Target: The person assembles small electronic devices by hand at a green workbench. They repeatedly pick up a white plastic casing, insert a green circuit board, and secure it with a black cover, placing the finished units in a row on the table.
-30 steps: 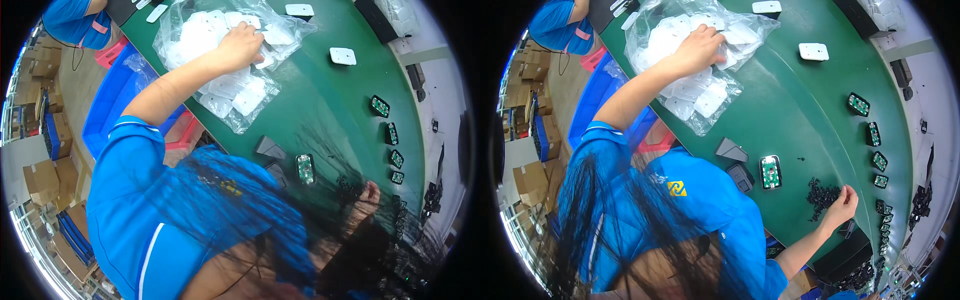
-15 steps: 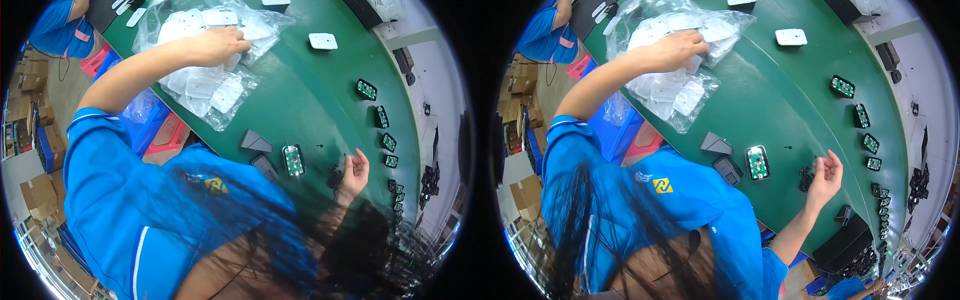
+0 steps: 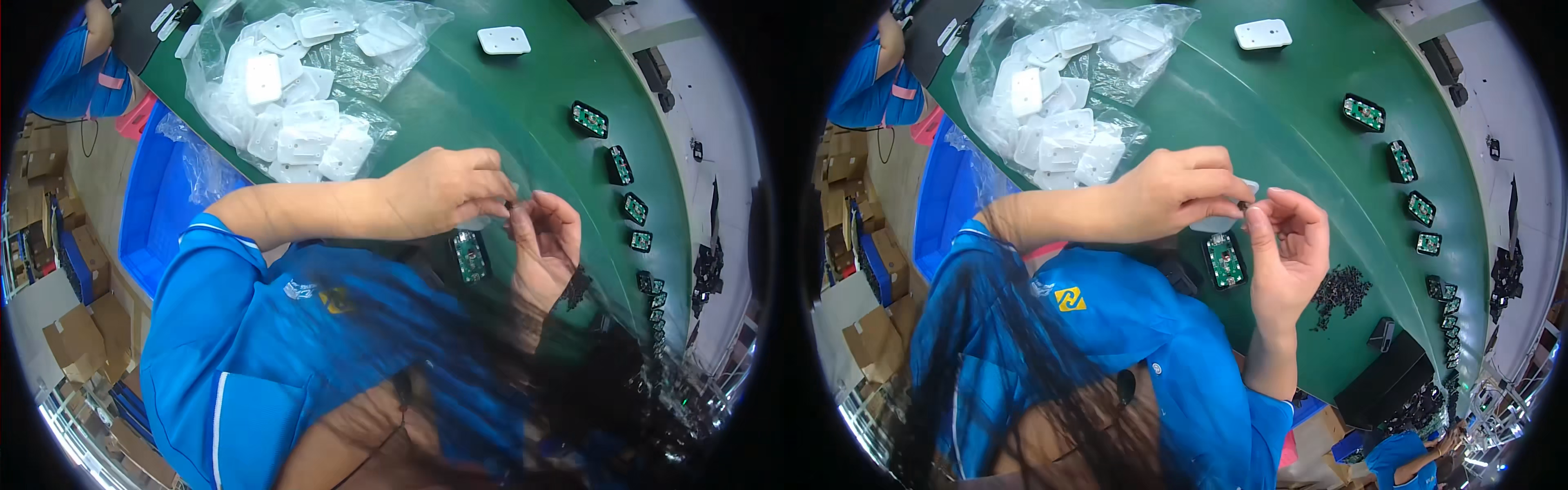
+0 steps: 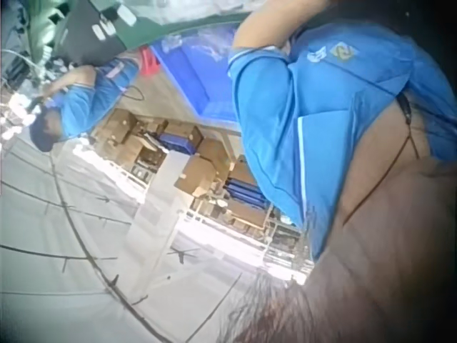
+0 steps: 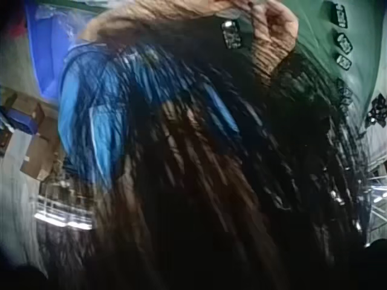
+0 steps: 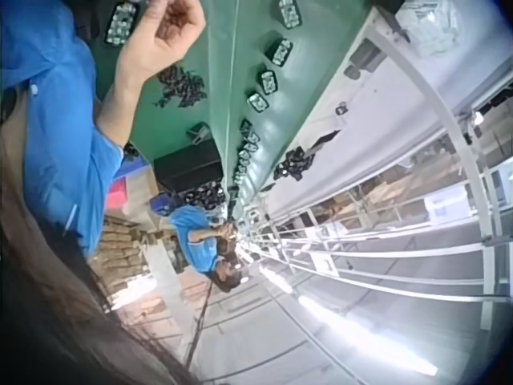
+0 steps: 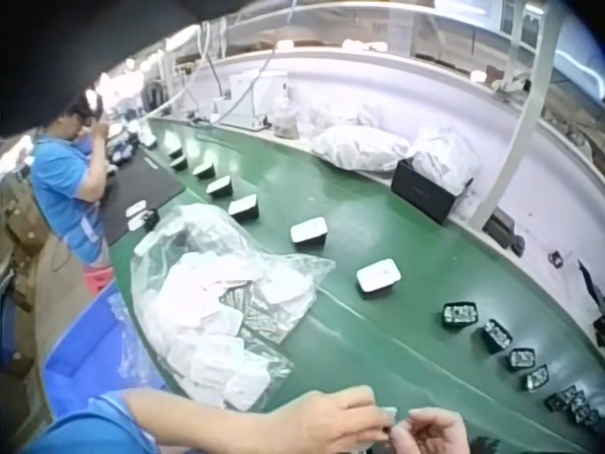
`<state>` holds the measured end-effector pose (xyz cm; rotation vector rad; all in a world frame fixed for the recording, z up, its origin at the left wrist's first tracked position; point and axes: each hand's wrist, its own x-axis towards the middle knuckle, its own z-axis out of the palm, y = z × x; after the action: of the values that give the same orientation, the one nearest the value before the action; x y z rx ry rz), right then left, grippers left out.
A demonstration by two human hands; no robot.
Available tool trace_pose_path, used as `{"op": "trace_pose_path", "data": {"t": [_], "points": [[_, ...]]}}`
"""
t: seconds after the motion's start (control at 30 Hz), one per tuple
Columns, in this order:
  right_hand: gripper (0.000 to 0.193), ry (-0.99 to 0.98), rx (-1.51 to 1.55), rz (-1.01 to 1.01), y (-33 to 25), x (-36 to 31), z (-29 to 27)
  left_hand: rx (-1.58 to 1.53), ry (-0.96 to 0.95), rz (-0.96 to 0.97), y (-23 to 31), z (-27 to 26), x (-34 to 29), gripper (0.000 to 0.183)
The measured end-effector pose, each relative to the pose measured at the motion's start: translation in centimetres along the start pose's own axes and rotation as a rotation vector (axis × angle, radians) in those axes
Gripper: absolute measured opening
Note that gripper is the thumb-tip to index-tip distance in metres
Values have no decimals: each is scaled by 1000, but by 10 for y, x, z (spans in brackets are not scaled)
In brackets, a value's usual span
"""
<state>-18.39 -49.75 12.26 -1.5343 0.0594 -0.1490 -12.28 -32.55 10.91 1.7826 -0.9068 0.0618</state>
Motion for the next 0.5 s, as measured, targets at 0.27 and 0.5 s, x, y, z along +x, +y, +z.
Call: {"op": "trace_pose_path", "data": {"t": [0.27,0.5], "points": [[10,1,-273,-9,7,2,-2,-91,46,-113,-6,13,-2,12],[8,-12,-543,-203,1,7,-4,-308,-13,-337,-1,17,-1,24]]}}
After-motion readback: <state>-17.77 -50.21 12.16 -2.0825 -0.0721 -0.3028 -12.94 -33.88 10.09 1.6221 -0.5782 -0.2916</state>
